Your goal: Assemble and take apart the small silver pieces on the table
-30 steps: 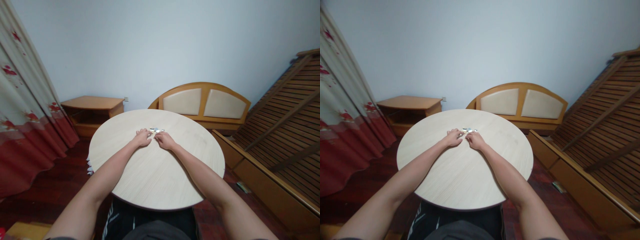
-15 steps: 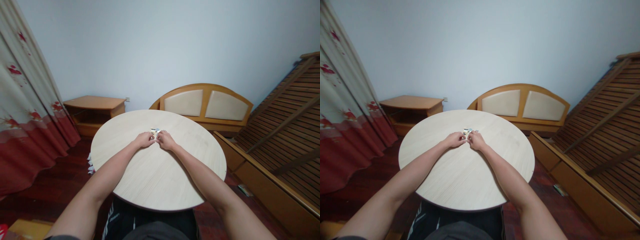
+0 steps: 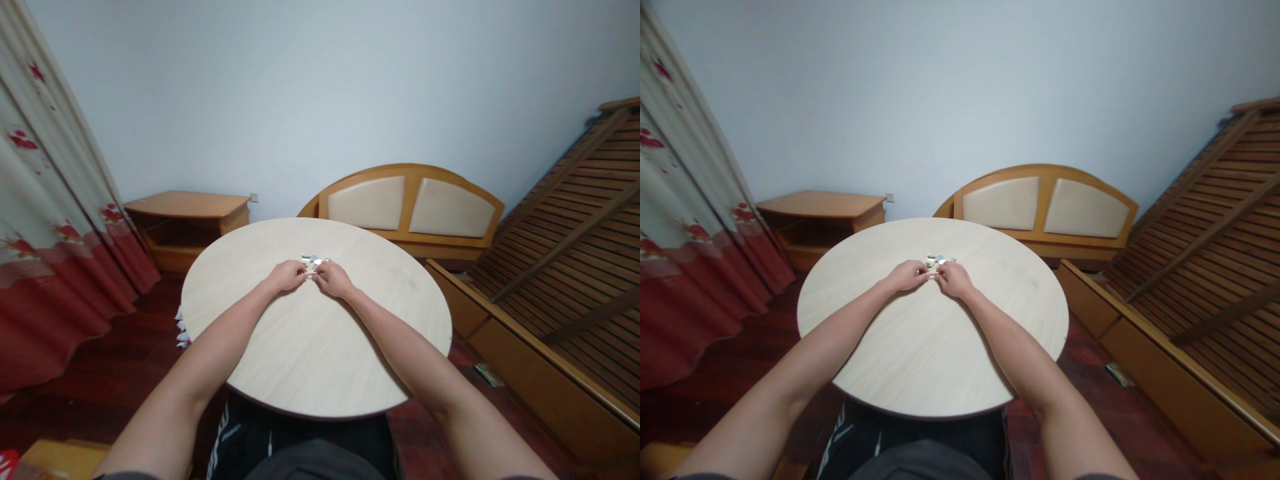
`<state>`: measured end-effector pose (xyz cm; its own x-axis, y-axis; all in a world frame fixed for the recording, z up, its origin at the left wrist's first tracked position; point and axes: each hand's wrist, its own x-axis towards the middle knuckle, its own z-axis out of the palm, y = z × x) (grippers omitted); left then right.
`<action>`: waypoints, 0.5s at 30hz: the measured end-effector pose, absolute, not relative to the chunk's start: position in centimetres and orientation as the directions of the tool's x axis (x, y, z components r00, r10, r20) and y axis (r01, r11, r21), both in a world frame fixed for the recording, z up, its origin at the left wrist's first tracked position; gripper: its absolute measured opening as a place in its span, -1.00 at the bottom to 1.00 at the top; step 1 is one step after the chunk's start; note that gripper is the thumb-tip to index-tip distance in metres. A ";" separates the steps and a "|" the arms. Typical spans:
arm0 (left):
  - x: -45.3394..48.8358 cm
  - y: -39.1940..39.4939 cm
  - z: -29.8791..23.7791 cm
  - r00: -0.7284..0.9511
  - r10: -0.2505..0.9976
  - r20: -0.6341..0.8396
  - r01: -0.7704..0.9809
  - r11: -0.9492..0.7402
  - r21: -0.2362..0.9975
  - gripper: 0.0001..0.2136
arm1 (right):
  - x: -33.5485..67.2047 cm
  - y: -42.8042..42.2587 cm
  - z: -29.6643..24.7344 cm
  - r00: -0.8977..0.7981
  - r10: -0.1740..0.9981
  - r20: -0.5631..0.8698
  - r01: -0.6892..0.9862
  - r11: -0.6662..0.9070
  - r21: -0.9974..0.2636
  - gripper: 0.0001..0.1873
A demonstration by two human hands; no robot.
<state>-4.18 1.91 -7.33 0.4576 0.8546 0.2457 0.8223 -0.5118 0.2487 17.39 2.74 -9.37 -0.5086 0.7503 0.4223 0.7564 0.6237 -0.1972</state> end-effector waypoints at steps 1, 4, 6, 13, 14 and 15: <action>-4.2 1.9 -7.3 0.457 0.856 0.241 0.823 -0.509 0.250 -0.68 | 17.4 2.7 -9.3 -0.508 0.747 0.428 0.752 0.627 -0.202 -0.87; -4.3 2.0 -7.3 0.464 0.858 0.223 0.822 -0.510 0.254 -0.60 | 17.3 2.7 -9.3 -0.503 0.739 0.449 0.744 0.634 -0.210 -0.87; -4.3 2.1 -7.3 0.470 0.856 0.217 0.820 -0.514 0.253 -0.57 | 17.3 2.7 -9.3 -0.499 0.736 0.457 0.743 0.635 -0.211 -0.86; -4.4 2.3 -7.6 0.448 0.876 0.178 0.825 -0.482 0.296 -0.58 | 17.5 2.7 -9.4 -0.494 0.738 0.460 0.740 0.634 -0.223 -0.83; -4.4 2.4 -7.6 0.451 0.874 0.179 0.819 -0.485 0.305 -0.59 | 17.5 2.8 -9.5 -0.492 0.739 0.460 0.740 0.633 -0.226 -0.83; -4.4 2.4 -7.7 0.454 0.872 0.182 0.814 -0.489 0.314 -0.61 | 17.5 2.8 -9.5 -0.489 0.741 0.460 0.741 0.631 -0.229 -0.82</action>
<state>-4.37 2.39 -7.68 0.4544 0.8721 0.1816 0.8135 -0.4893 0.3142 17.52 2.77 -9.50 -0.4895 0.7409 0.4599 0.7409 0.6315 -0.2287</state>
